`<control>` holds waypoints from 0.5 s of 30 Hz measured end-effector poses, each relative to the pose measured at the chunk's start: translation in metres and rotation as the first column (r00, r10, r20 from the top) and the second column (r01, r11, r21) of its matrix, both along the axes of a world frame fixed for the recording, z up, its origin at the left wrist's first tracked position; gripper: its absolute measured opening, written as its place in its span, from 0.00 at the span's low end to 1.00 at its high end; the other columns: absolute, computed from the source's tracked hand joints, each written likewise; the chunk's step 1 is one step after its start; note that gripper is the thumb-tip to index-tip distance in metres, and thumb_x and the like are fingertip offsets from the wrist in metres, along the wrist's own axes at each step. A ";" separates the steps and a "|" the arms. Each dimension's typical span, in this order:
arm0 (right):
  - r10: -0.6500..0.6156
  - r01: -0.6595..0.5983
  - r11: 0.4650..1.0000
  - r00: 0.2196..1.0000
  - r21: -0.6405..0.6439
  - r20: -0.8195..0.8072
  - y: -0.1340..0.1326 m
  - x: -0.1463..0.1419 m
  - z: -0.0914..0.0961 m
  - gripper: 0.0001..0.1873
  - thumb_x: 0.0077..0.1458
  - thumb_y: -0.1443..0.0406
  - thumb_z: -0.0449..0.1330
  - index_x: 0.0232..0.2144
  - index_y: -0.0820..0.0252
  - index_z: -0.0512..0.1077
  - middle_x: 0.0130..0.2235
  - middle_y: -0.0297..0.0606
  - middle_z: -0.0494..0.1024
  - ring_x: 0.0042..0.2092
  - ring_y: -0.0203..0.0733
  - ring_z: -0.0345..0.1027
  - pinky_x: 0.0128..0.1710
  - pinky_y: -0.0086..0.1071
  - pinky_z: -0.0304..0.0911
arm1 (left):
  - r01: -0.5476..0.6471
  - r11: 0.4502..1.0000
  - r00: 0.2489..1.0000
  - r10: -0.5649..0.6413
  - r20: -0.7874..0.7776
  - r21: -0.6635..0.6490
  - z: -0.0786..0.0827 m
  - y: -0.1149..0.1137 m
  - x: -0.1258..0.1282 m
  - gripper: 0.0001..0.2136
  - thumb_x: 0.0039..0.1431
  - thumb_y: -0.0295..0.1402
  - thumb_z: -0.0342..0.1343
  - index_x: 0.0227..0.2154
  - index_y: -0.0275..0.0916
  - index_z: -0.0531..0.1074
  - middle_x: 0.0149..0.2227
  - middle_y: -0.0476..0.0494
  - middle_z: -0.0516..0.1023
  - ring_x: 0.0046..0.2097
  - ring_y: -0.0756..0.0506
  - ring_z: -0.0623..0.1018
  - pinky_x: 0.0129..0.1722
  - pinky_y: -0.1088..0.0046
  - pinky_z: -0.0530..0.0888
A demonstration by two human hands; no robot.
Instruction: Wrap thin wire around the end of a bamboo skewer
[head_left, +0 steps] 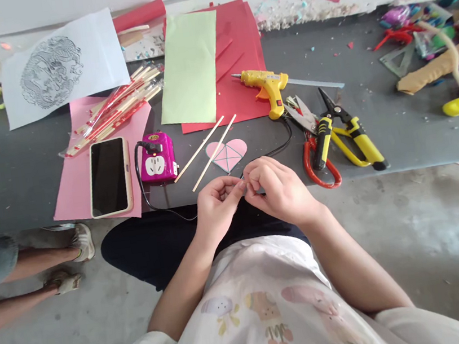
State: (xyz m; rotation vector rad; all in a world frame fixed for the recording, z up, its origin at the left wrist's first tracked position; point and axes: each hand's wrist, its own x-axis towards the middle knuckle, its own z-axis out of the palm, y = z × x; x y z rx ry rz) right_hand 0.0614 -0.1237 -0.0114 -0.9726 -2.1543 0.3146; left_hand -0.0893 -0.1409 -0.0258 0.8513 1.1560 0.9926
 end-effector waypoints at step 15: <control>0.017 -0.036 0.988 0.992 -0.149 -0.125 -0.002 0.004 0.004 0.18 0.46 0.79 0.54 0.30 0.54 0.50 0.31 0.35 0.67 0.34 0.38 0.63 0.33 0.34 0.63 | -0.030 1.000 0.998 0.030 0.060 0.007 -0.001 -0.001 -0.002 0.11 0.50 0.40 0.64 0.30 0.36 0.77 0.19 0.53 0.68 0.17 0.59 0.59 0.14 0.81 0.54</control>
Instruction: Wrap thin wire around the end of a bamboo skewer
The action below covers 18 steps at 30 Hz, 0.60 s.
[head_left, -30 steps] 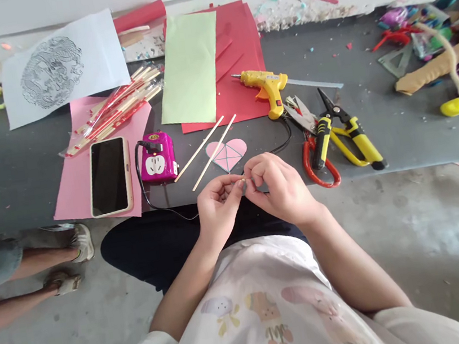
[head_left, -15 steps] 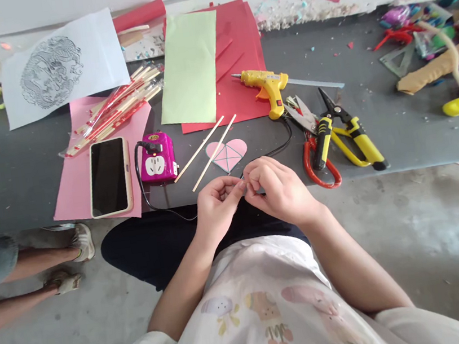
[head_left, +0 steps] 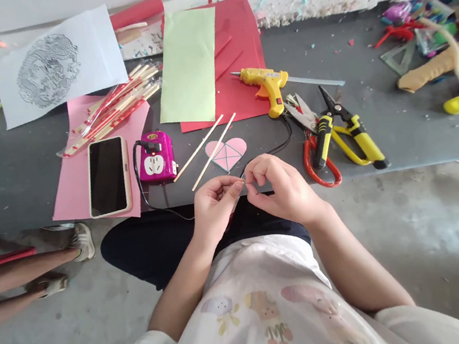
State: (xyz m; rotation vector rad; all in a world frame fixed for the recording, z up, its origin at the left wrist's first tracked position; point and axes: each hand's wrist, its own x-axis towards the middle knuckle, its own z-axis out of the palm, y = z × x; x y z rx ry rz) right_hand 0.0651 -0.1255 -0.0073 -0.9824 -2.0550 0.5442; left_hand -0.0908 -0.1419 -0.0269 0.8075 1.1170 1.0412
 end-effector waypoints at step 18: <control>0.026 -0.020 0.994 0.998 -0.110 0.051 -0.001 -0.001 -0.004 0.16 0.43 0.78 0.49 0.30 0.54 0.50 0.30 0.33 0.63 0.31 0.35 0.59 0.29 0.30 0.58 | 0.035 0.999 0.983 -0.033 -0.180 0.012 0.004 -0.003 -0.001 0.13 0.50 0.42 0.63 0.30 0.36 0.75 0.23 0.52 0.70 0.21 0.57 0.61 0.19 0.79 0.57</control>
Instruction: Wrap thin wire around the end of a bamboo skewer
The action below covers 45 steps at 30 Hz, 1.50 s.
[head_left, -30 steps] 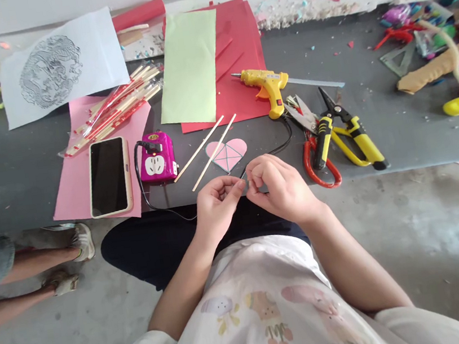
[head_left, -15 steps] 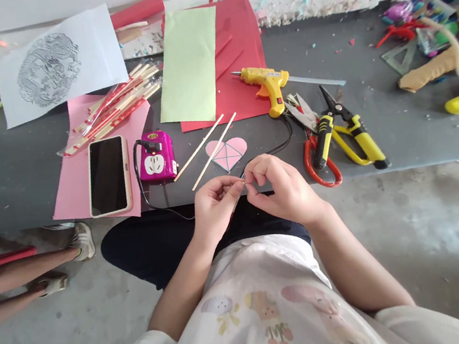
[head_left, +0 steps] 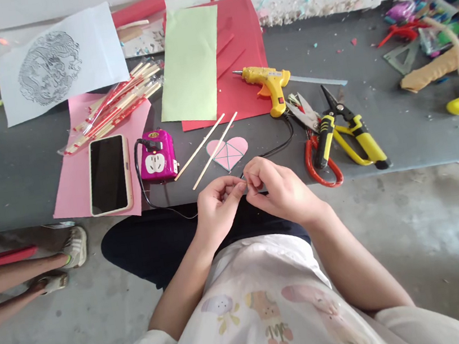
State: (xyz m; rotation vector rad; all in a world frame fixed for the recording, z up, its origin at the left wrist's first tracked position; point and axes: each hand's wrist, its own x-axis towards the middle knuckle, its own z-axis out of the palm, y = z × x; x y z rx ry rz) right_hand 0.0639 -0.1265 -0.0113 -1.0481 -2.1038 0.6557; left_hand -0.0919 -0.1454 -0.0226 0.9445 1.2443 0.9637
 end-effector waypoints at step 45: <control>-0.016 0.012 1.000 0.968 -0.020 -0.251 -0.003 -0.003 0.000 0.17 0.50 0.78 0.53 0.30 0.53 0.51 0.32 0.33 0.65 0.33 0.35 0.62 0.32 0.32 0.63 | -0.058 0.997 0.998 0.057 0.020 0.055 0.005 0.000 0.000 0.11 0.51 0.41 0.63 0.29 0.38 0.77 0.21 0.51 0.70 0.20 0.56 0.62 0.18 0.79 0.58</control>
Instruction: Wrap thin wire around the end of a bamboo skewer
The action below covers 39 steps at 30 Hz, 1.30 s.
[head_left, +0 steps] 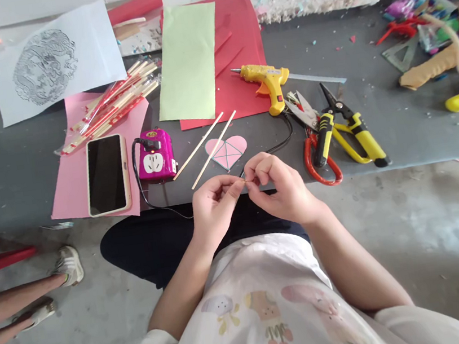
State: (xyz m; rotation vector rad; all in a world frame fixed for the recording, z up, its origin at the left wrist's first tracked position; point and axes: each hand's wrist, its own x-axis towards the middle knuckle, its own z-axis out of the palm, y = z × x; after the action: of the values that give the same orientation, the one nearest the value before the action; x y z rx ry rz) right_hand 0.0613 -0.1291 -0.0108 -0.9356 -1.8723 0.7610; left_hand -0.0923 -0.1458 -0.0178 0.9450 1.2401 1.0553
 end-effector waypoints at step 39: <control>-0.105 0.097 0.981 0.994 0.170 0.035 0.000 -0.004 0.007 0.14 0.54 0.73 0.59 0.42 0.57 0.72 0.37 0.38 0.72 0.36 0.36 0.69 0.34 0.32 0.70 | 0.083 0.985 0.859 0.007 0.511 -0.154 0.011 0.006 -0.003 0.11 0.49 0.39 0.66 0.23 0.36 0.74 0.13 0.59 0.54 0.15 0.60 0.52 0.12 0.87 0.53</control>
State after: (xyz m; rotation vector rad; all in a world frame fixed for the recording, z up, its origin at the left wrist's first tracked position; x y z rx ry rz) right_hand 0.0573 -0.1287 -0.0037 -0.9380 -1.8797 0.5162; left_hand -0.0953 -0.1400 -0.0071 0.5028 0.8445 1.0606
